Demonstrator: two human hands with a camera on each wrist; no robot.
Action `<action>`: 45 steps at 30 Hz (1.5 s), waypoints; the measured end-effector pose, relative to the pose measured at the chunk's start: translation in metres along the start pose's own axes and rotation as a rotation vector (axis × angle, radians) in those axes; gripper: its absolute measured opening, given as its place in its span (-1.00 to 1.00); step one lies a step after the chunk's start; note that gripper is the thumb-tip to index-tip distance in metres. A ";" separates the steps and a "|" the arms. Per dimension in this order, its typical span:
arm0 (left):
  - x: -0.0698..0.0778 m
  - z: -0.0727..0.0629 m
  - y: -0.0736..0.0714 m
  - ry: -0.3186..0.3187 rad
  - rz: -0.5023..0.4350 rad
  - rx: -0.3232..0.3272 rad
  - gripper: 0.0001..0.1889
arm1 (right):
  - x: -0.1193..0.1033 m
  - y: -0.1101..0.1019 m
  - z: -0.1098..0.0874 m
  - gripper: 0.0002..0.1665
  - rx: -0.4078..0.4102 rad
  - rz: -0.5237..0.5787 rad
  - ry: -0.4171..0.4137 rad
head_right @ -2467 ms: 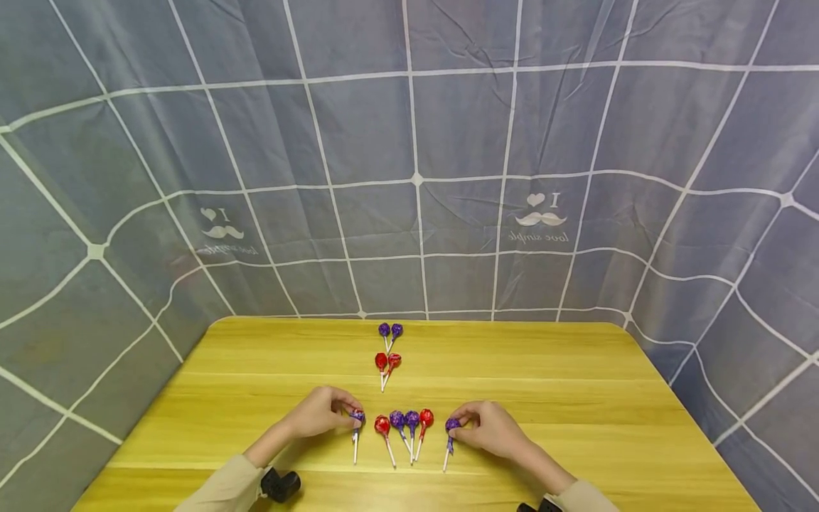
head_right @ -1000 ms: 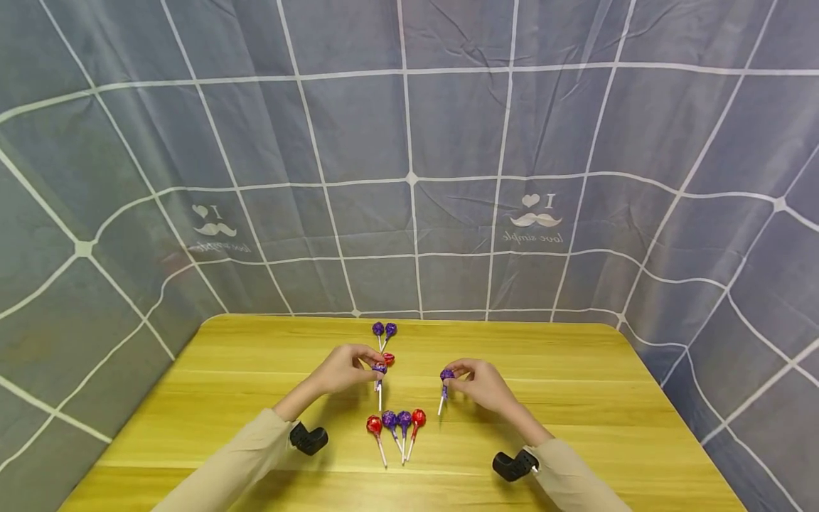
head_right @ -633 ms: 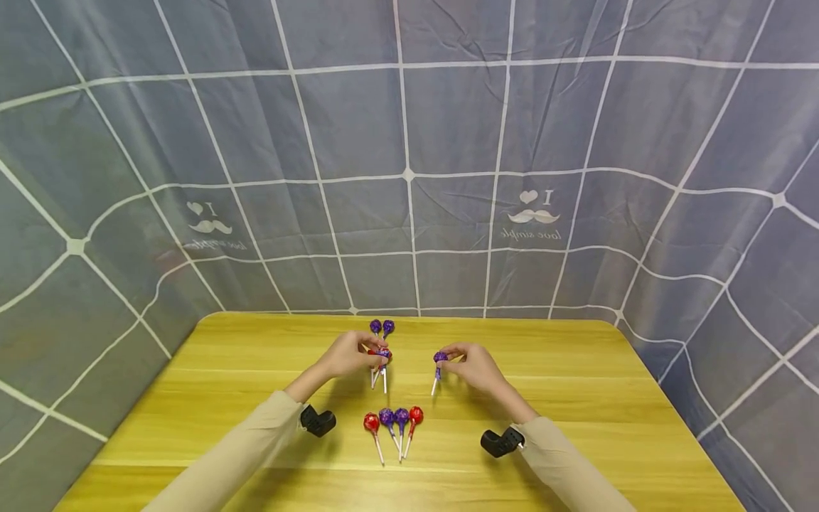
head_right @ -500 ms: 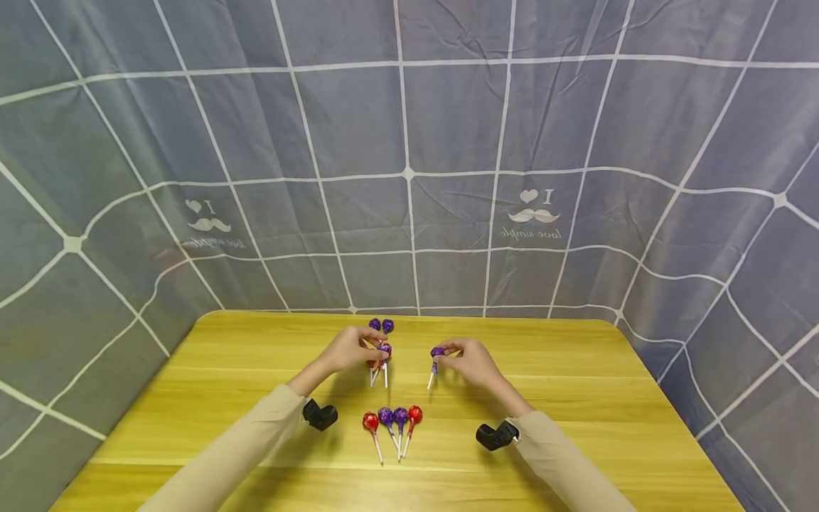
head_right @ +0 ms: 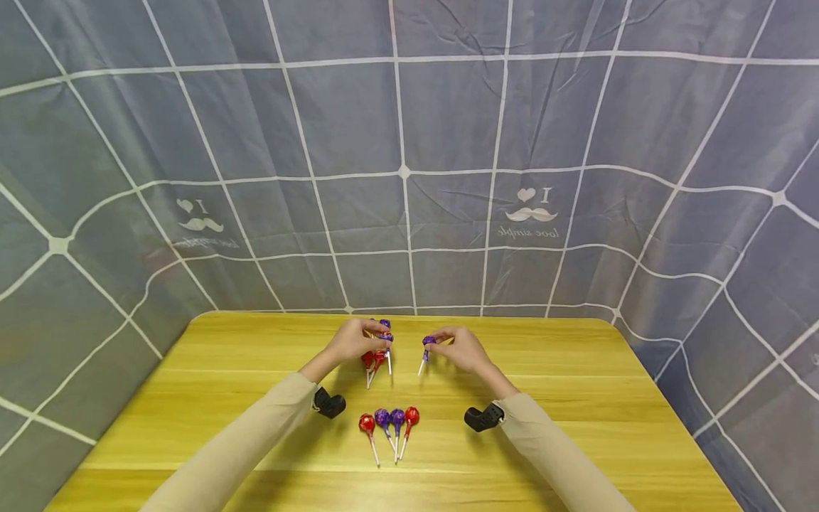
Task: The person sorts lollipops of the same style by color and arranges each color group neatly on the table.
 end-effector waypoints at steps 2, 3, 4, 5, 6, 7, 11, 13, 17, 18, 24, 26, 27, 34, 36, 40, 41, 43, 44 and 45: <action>-0.001 0.004 0.002 -0.005 0.004 0.005 -0.65 | 0.000 0.000 0.003 -0.70 0.001 -0.001 -0.002; -0.002 0.006 0.003 -0.006 0.003 0.008 -0.65 | 0.000 0.000 0.005 -0.70 0.000 -0.003 -0.005; -0.002 0.008 0.004 -0.003 0.001 0.013 -0.65 | 0.001 0.000 0.007 -0.70 -0.001 -0.003 -0.003; -0.002 0.010 0.006 0.001 -0.002 0.018 -0.66 | 0.001 0.001 0.008 -0.69 -0.002 -0.001 -0.004; -0.001 0.011 0.007 0.007 -0.004 0.020 -0.67 | 0.001 0.001 0.010 -0.68 -0.003 0.003 0.001; -0.001 0.013 0.008 0.015 -0.007 0.024 -0.68 | 0.002 0.001 0.011 -0.67 -0.003 0.002 0.002; 0.001 0.018 0.014 0.041 -0.002 0.028 -0.71 | 0.005 0.002 0.016 -0.67 0.003 -0.002 0.015; 0.002 0.021 0.017 0.057 0.000 0.028 -0.71 | 0.007 0.002 0.018 -0.67 0.007 -0.004 0.029; 0.002 0.026 0.023 0.068 0.000 0.026 -0.69 | 0.011 0.000 0.021 -0.67 0.010 -0.005 0.062; 0.002 0.027 0.024 0.069 0.004 0.029 -0.70 | 0.012 0.000 0.022 -0.67 0.009 -0.003 0.066; 0.000 0.035 0.027 0.027 0.042 0.053 -0.74 | 0.011 -0.001 0.030 -0.66 0.007 -0.002 0.068; 0.000 0.037 0.027 0.010 0.049 0.063 -0.73 | 0.012 -0.002 0.033 -0.66 0.006 0.002 0.076; 0.000 0.038 0.028 0.003 0.054 0.067 -0.73 | 0.011 -0.002 0.035 -0.66 0.005 0.000 0.074; -0.002 0.049 0.033 -0.038 0.081 0.071 -0.72 | 0.015 -0.002 0.042 -0.64 0.011 -0.015 0.088; -0.004 0.051 0.035 -0.047 0.081 0.069 -0.72 | 0.016 -0.002 0.044 -0.63 0.012 -0.019 0.088; -0.005 0.054 0.036 -0.057 0.095 0.074 -0.71 | 0.019 -0.002 0.048 -0.64 0.016 -0.027 0.076; -0.005 0.055 0.037 -0.058 0.095 0.073 -0.71 | 0.020 -0.002 0.049 -0.64 0.017 -0.029 0.074; -0.005 0.055 0.038 -0.060 0.096 0.073 -0.71 | 0.021 -0.002 0.050 -0.65 0.018 -0.031 0.074; -0.005 0.056 0.038 -0.063 0.093 0.072 -0.71 | 0.023 -0.001 0.051 -0.65 0.017 -0.031 0.077; -0.005 0.056 0.039 -0.067 0.089 0.072 -0.71 | 0.024 -0.001 0.052 -0.65 0.017 -0.030 0.080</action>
Point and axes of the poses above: each hand's wrist, its own z-axis towards the middle knuckle, its own y-axis out of the palm, x = y × z, the point moved 9 cm from there along z, towards the middle knuckle, and after that the axes turned 3 degrees about y, right-handed, at the moved point
